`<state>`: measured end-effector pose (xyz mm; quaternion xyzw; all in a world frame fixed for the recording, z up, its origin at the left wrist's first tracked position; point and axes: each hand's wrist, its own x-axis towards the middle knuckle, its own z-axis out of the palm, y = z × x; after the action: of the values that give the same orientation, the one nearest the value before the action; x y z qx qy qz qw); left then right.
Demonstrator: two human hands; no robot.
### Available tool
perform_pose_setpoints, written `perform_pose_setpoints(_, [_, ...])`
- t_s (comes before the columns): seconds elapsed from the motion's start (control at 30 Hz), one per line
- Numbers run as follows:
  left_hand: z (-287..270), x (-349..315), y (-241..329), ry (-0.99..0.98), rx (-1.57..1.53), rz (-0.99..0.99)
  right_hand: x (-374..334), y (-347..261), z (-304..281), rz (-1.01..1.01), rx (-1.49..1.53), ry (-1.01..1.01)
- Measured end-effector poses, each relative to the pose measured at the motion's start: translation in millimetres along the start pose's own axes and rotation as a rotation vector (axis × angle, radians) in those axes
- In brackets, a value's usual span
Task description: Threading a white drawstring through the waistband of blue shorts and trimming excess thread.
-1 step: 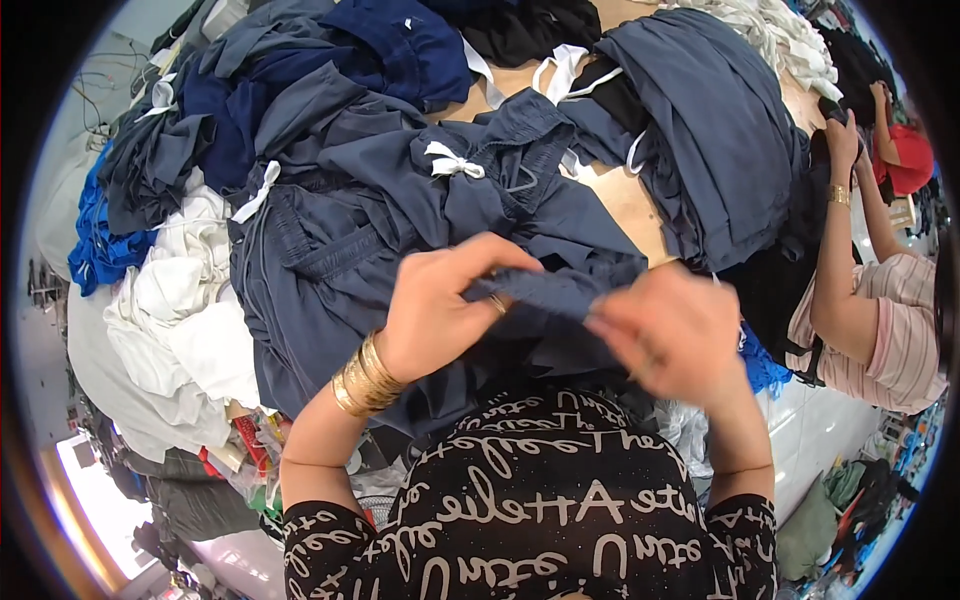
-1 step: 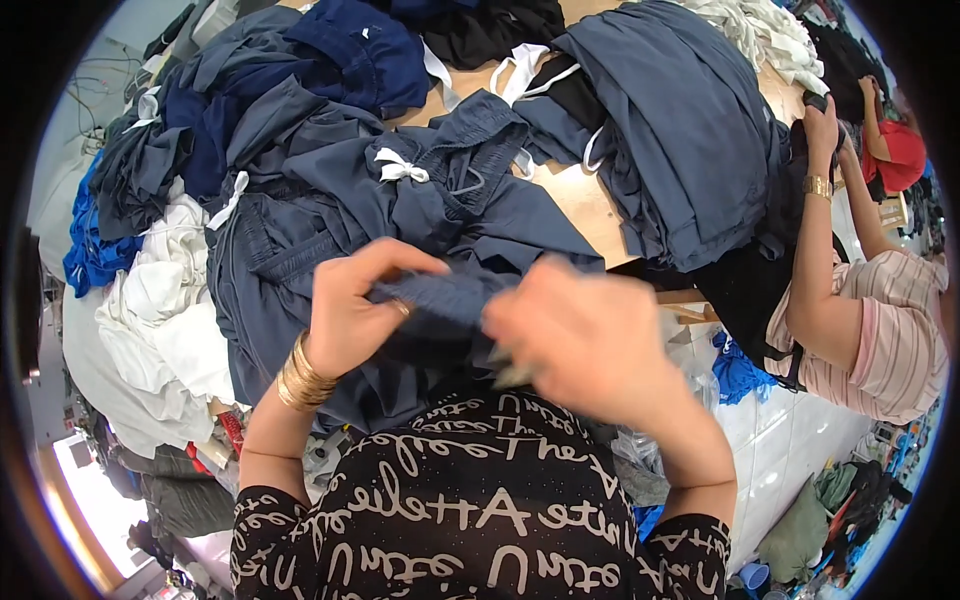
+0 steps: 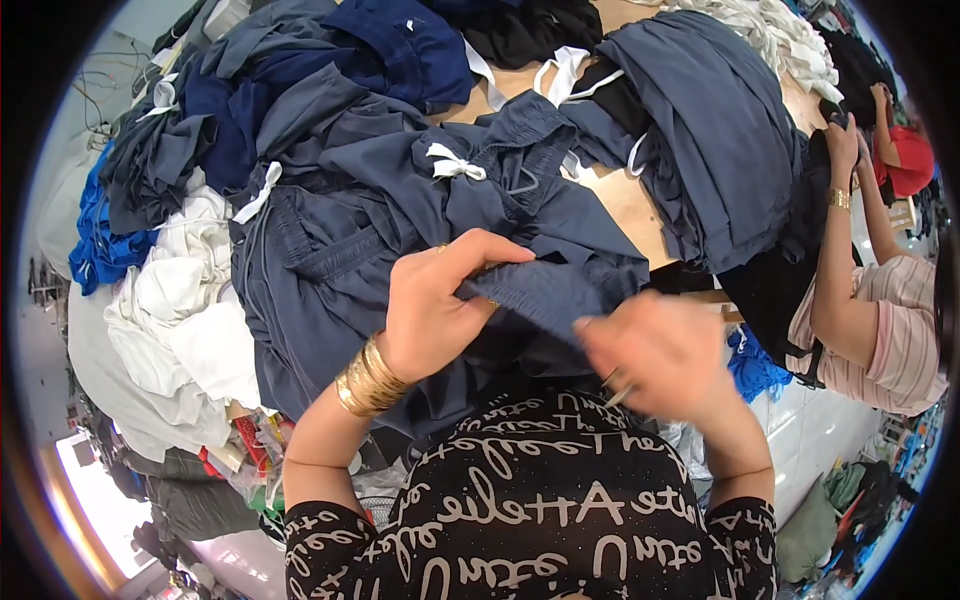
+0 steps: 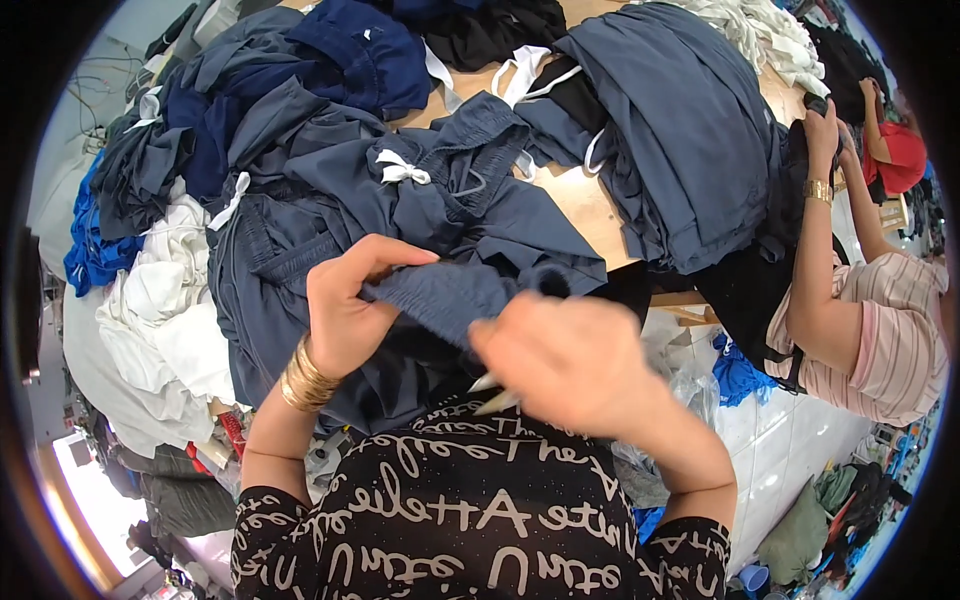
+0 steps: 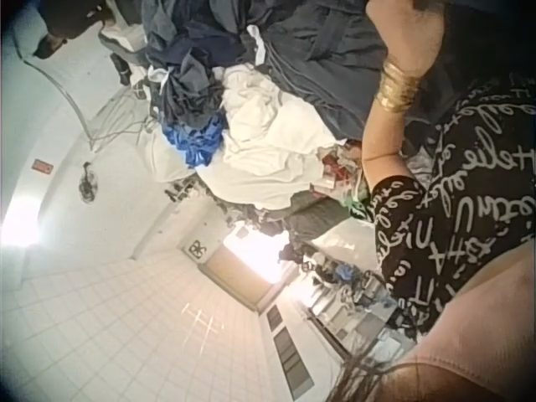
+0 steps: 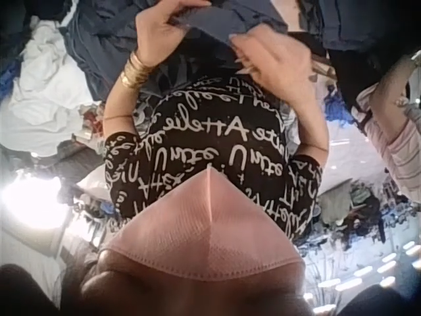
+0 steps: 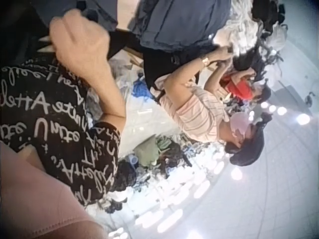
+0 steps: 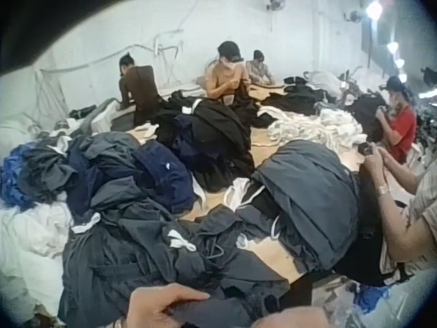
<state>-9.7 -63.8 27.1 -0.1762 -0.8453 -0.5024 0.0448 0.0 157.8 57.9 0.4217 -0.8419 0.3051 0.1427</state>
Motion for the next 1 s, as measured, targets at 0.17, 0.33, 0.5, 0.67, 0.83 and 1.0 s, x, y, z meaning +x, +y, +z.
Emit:
perform_pose_setpoints(0.17, [20.4, -17.6, 0.9, 0.227, 0.074, 0.157, -6.2, -5.8, 27.0, 0.157, 0.263, -0.041])
perform_pose_setpoints(0.33, [23.1, -22.9, -10.5, 0.309, -0.024, 0.320, 1.3, -13.9, 3.4, 0.821, 0.914, -0.027])
perform_pose_setpoints(0.5, [20.4, -16.6, -3.7, 0.217, 0.019, 0.398, 9.8, -20.1, -16.8, 1.024, 1.338, -0.286])
perform_pose_setpoints(0.67, [18.7, -16.1, 2.9, 0.167, 0.076, 0.446, 9.3, -19.3, 0.2, 1.071, 1.420, -0.463])
perform_pose_setpoints(0.83, [19.4, -17.2, 3.4, 0.138, 0.091, 0.457, 6.0, -16.4, 9.4, 1.079, 1.544, -0.465])
perform_pose_setpoints(1.0, [18.6, -17.9, 4.2, 0.126, 0.104, 0.453, 5.4, -15.8, 11.8, 1.082, 1.548, -0.466])
